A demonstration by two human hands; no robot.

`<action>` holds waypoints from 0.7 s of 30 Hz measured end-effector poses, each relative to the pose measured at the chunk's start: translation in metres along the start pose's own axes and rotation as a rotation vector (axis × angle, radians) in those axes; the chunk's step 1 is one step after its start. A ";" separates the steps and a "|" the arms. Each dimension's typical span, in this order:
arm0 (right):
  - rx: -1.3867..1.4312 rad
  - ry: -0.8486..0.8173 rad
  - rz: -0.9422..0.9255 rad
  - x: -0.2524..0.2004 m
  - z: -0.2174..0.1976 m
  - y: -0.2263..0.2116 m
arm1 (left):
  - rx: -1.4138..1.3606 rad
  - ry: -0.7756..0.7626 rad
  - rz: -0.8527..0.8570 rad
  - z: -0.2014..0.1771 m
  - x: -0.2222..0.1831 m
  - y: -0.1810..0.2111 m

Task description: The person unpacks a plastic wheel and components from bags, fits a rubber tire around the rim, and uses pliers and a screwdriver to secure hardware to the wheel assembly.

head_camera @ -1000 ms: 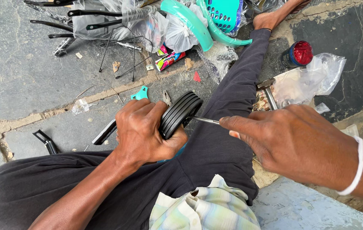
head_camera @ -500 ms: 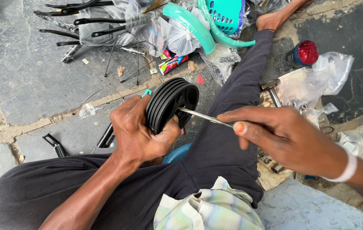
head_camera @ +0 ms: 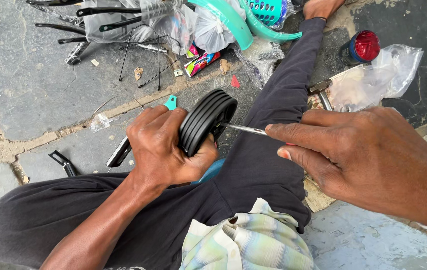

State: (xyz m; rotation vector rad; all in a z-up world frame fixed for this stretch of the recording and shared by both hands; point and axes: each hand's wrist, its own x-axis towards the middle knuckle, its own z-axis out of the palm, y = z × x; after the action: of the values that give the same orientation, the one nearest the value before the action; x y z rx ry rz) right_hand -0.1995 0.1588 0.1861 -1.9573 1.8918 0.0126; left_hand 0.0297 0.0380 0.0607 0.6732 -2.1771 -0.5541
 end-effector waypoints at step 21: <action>0.833 -0.076 -0.051 0.021 0.053 0.015 | -0.433 0.088 -0.511 -0.010 -0.015 -0.009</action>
State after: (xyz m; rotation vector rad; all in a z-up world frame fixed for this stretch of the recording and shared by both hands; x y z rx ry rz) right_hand -0.1975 0.1545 0.1274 -1.3900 1.4456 -0.6050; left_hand 0.0483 0.0388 0.0533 0.9876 -1.7114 -1.1942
